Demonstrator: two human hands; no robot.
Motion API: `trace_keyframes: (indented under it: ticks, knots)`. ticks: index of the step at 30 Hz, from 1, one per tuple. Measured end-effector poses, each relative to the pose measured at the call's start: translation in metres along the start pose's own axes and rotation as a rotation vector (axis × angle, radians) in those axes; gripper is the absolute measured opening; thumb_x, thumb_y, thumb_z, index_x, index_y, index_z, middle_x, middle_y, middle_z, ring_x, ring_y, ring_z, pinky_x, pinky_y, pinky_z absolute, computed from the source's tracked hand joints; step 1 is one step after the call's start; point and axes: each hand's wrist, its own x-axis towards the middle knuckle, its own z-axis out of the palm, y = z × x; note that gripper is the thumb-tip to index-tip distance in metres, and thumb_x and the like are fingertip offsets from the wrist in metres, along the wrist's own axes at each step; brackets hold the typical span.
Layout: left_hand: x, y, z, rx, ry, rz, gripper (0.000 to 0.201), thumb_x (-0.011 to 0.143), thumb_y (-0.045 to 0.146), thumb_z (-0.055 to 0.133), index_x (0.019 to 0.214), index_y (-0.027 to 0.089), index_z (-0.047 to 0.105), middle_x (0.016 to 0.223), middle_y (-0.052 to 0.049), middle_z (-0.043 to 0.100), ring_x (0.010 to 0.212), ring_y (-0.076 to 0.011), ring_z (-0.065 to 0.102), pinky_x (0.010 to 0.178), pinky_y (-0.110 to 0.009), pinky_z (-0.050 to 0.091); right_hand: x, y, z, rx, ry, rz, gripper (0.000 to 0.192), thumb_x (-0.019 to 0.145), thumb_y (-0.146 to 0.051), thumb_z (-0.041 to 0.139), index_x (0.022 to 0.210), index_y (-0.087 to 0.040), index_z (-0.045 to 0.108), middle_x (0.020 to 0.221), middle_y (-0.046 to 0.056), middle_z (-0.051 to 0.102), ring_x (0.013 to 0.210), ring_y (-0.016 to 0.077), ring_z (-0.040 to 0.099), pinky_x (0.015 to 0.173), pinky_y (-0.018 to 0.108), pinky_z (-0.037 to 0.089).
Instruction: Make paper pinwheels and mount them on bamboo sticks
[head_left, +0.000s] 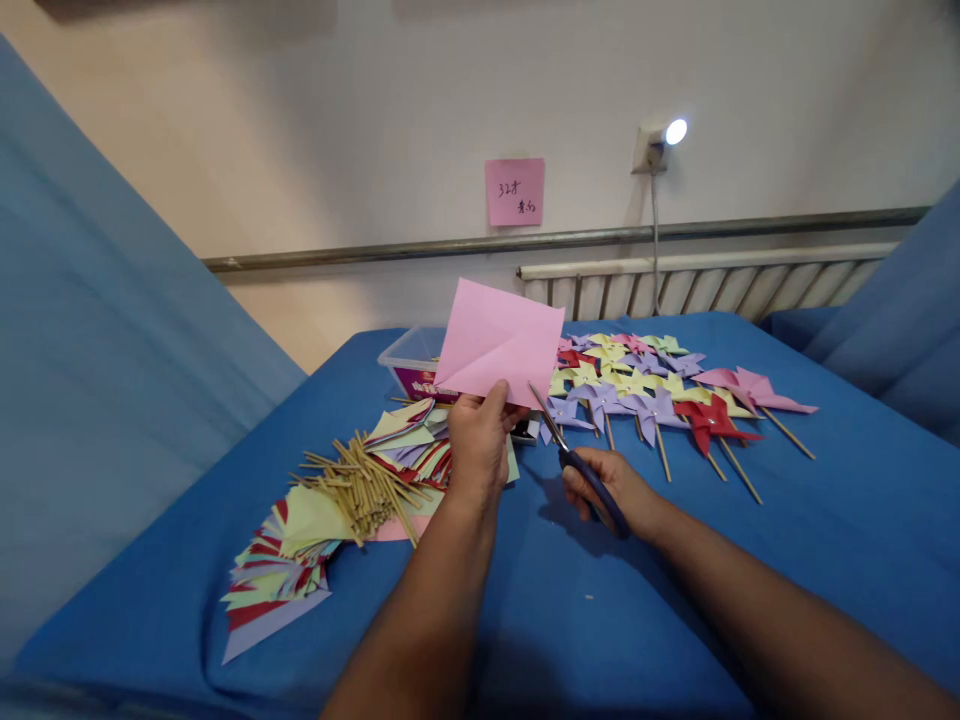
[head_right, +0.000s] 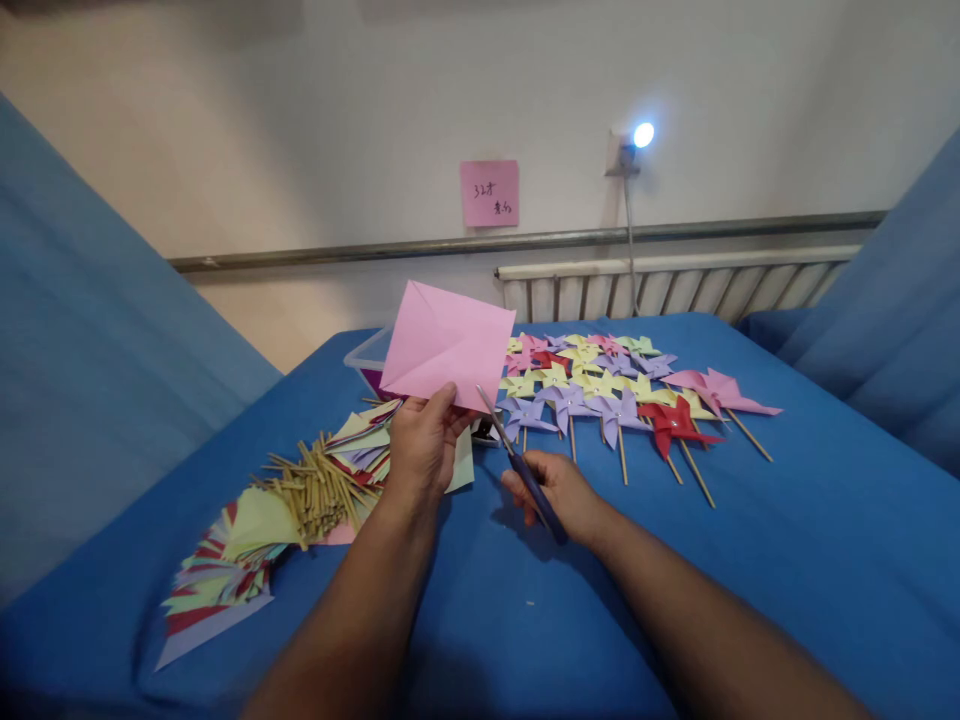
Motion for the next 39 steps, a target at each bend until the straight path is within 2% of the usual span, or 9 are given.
trace_keyframes:
  ticks: [10,22,39]
  knots:
    - [-0.0011,0.001,0.0013,-0.008,0.005,0.001,0.032,0.062,0.027,0.075,0.088,0.011,0.063,0.075,-0.004,0.067,0.06,-0.0133,0.063,0.059,-0.028,0.053,-0.0008,0.0011,0.0003,0.019,0.009,0.006,0.043,0.08,-0.06,0.058,0.071,-0.018,0.05,0.058,-0.003,0.056,0.04,0.0079,0.05,0.039,0.02,0.035]
    - [-0.001,0.0012,0.0004,-0.004,-0.004,-0.014,0.033,0.061,0.027,0.076,0.087,0.012,0.064,0.075,-0.003,0.068,0.06,-0.0128,0.063,0.059,-0.027,0.052,0.0004,0.0036,-0.0002,-0.035,0.016,-0.028,0.039,0.083,-0.055,0.056,0.07,-0.018,0.051,0.05,-0.004,0.053,0.041,0.009,0.05,0.042,0.022,0.035]
    - [-0.001,-0.0002,0.0,-0.003,-0.017,-0.005,0.035,0.06,0.029,0.077,0.088,0.011,0.064,0.077,-0.004,0.068,0.062,-0.014,0.064,0.062,-0.03,0.053,-0.0002,0.0,-0.0004,0.008,0.007,0.005,0.045,0.079,-0.061,0.058,0.072,-0.018,0.05,0.057,-0.003,0.055,0.04,0.0082,0.051,0.039,0.02,0.035]
